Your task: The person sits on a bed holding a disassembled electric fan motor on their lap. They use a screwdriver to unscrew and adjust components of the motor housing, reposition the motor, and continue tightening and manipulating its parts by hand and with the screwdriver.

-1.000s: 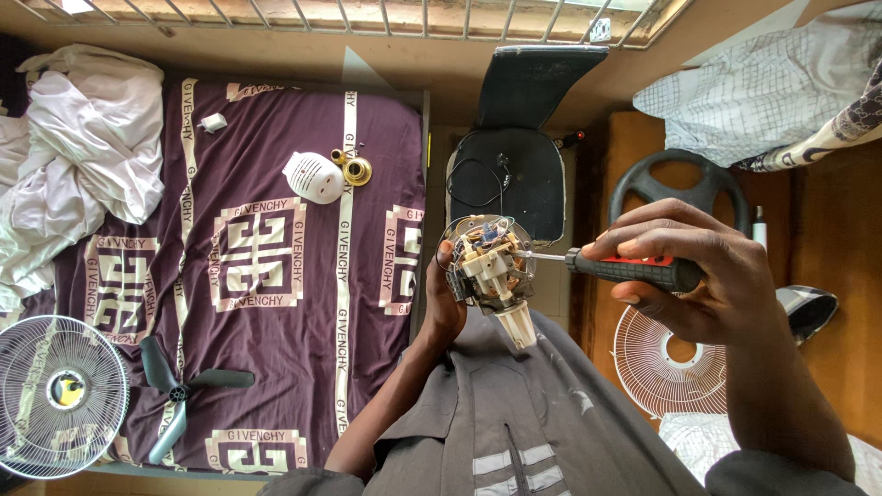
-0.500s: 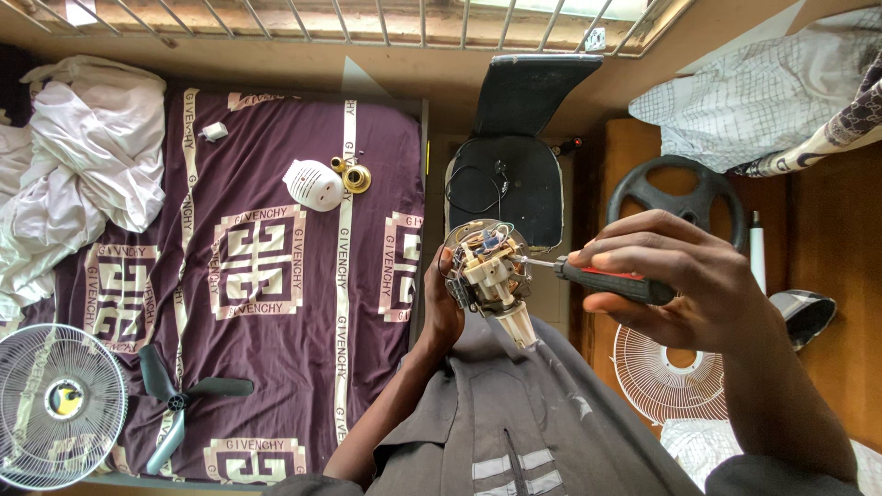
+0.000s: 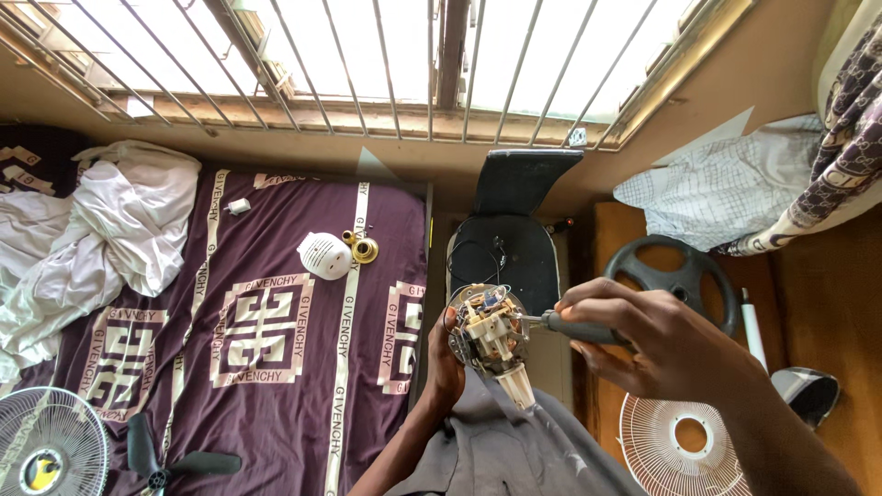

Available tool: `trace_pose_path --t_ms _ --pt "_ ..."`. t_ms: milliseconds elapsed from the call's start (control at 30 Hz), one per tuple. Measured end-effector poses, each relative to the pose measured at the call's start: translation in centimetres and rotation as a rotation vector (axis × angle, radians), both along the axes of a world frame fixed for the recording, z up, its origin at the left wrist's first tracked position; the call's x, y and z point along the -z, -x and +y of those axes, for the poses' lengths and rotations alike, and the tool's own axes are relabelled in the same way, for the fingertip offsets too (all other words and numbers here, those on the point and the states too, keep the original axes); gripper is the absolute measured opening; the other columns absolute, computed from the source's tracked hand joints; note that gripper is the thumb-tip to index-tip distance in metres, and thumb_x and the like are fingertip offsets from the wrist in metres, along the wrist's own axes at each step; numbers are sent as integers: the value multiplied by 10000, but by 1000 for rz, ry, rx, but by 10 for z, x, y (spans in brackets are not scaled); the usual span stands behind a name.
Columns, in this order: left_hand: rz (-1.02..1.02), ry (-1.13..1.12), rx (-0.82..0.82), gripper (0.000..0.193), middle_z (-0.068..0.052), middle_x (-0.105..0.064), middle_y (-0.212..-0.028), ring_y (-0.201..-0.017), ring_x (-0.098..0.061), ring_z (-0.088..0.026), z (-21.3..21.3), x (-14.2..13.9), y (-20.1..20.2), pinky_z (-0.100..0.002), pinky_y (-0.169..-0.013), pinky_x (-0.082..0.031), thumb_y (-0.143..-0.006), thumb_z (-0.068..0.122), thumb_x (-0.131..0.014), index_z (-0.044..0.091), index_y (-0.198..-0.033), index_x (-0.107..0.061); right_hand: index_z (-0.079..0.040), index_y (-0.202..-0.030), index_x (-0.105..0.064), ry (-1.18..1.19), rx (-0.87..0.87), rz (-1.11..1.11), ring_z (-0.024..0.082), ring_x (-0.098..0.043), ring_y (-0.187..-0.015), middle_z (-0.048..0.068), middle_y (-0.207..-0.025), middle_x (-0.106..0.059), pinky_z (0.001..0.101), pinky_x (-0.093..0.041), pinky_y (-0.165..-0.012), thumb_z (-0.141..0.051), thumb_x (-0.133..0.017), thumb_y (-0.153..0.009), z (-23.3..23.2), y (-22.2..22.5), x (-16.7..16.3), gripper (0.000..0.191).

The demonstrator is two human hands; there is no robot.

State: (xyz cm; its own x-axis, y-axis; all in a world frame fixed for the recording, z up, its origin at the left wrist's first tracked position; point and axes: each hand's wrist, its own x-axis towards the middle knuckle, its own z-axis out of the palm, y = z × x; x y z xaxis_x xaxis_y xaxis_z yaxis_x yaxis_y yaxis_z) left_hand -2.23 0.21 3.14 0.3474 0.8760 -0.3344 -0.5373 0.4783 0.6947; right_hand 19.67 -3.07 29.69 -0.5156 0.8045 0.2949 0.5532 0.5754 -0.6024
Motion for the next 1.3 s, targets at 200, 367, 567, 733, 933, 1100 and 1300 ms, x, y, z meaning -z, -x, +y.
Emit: trace_pose_path --t_ms 200,367,567,733,933,1100,1300 --pt "14 -28 15 714 -109 -675 -1220 -1140 -649 -202 4 -20 1 -366 -975 -538 -946 596 -567 16 -1362 -580 -119 -1134 -579 -115 98 -139 205 -737 -669 61 -980 -726 350 -578 -540 -215 -838 -815 4 -1 -3 422" --pt "61 27 -1 670 -74 -681 -1257 -1179 -660 -191 5 -26 0 -370 -990 -550 -940 581 -460 91 -1390 -548 -111 -1053 -603 -154 93 -187 192 -709 -596 36 -884 -706 347 -545 -487 -245 -843 -826 6 6 -6 356" --pt "-13 -87 -8 642 -109 -674 -1263 -1191 -636 -205 5 -22 -1 -362 -1019 -515 -1013 533 -469 9 -1370 -569 -114 -1032 -573 -45 76 -165 196 -735 -632 43 -905 -682 350 -568 -507 -218 -829 -838 11 7 -15 337" --pt "40 -178 25 590 -65 -661 -1245 -1173 -632 -149 2 -21 1 -333 -995 -525 -972 517 -545 67 -1353 -569 -103 -1129 -540 88 -63 -157 208 -768 -830 97 -1190 -648 316 -644 -622 -141 -806 -821 12 -4 -27 409" --pt "-79 -161 32 554 -59 -631 -1221 -1140 -609 -142 -2 -10 2 -326 -968 -528 -991 462 -646 58 -1354 -538 -112 -1071 -572 -3 -107 -196 197 -786 -823 49 -1061 -686 306 -662 -650 -118 -848 -745 9 -7 -32 427" --pt "-252 -194 70 723 -54 -516 -1479 -1363 -531 -181 -10 -3 6 -351 -1121 -490 -956 386 -736 101 -1521 -386 -82 -1083 -599 5 -94 -296 150 -756 -666 72 -938 -691 269 -645 -550 -184 -838 -756 3 -18 -29 417" --pt "-441 -249 193 989 -45 -395 -1643 -1475 -451 -188 -16 2 12 -362 -1211 -426 -915 294 -822 128 -1679 -216 -68 -1077 -586 -85 13 -371 157 -710 -598 80 -865 -687 285 -567 -470 -311 -841 -804 -12 -27 -20 446"
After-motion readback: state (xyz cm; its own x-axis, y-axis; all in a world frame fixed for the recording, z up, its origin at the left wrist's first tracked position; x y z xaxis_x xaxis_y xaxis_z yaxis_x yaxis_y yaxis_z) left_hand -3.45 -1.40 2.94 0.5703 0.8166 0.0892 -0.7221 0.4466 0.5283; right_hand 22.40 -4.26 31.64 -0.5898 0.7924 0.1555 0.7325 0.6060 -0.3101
